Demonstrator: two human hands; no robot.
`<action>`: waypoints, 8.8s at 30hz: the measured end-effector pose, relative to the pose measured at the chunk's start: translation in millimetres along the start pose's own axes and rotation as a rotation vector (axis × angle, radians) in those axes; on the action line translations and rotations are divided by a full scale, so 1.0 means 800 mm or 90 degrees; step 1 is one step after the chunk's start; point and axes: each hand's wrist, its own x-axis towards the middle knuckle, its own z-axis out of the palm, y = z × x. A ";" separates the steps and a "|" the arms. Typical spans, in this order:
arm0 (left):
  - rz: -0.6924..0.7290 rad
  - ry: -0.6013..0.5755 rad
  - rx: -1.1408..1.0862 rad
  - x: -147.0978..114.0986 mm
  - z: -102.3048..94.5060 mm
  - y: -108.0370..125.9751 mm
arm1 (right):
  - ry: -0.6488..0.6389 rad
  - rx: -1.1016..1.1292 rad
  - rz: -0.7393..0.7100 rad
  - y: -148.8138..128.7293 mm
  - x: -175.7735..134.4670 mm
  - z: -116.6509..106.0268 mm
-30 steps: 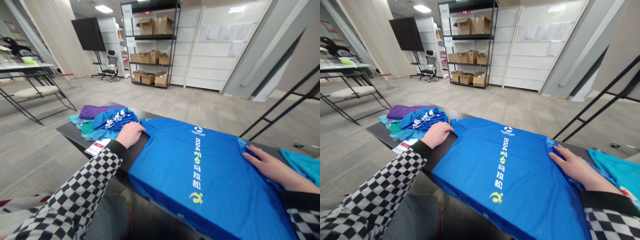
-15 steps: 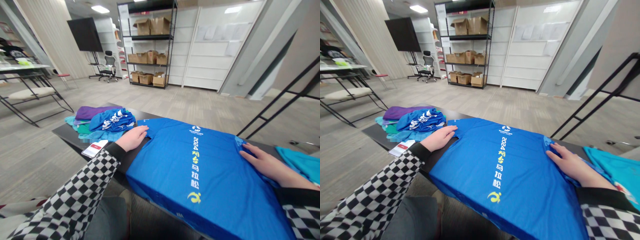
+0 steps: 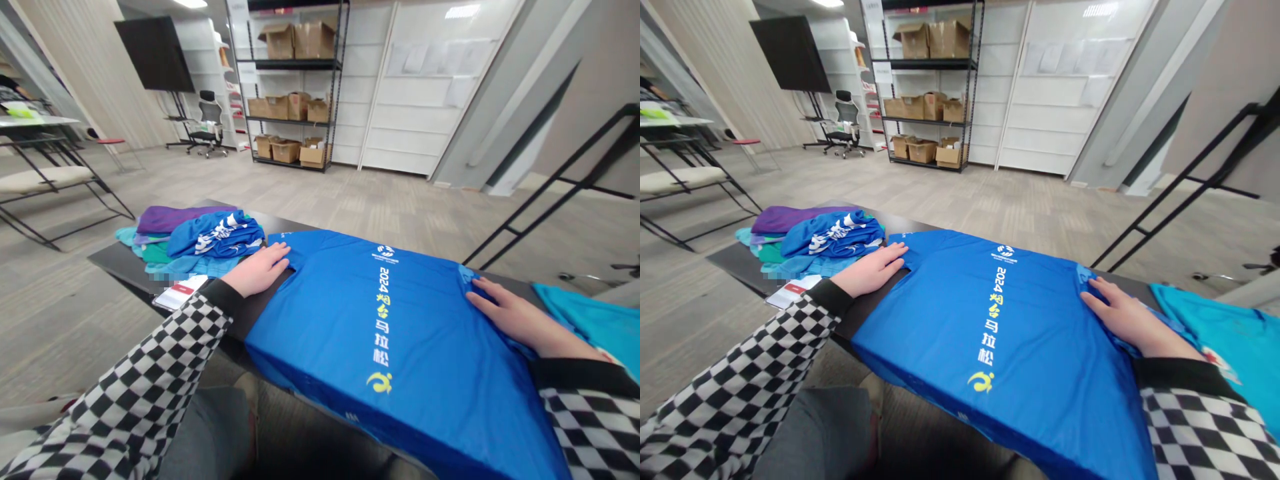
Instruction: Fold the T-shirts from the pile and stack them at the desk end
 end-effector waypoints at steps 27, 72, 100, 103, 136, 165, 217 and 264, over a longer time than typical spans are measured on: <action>0.016 0.001 0.057 0.006 0.005 -0.017 | 0.015 0.086 0.132 0.024 -0.047 -0.059; 0.139 -0.175 0.193 0.171 0.094 0.174 | -0.112 0.039 -0.180 -0.106 0.008 -0.013; 0.767 -0.276 0.013 0.082 0.156 0.443 | -0.100 0.052 -0.156 -0.074 0.031 -0.010; 0.782 -0.257 -0.011 0.074 0.165 0.453 | -0.111 0.055 -0.157 -0.069 0.032 -0.011; 1.009 -0.308 -0.081 -0.025 0.126 0.424 | -0.083 0.101 -0.233 -0.039 0.048 -0.005; 0.373 -0.171 0.113 0.166 0.054 0.287 | 0.061 0.068 -0.385 -0.089 -0.016 -0.050; 0.169 -0.182 0.205 0.148 0.063 0.168 | -0.007 -0.064 -0.154 -0.114 -0.016 -0.018; -0.015 -0.126 0.237 0.165 0.053 0.049 | -0.052 -0.013 0.157 -0.016 -0.006 -0.007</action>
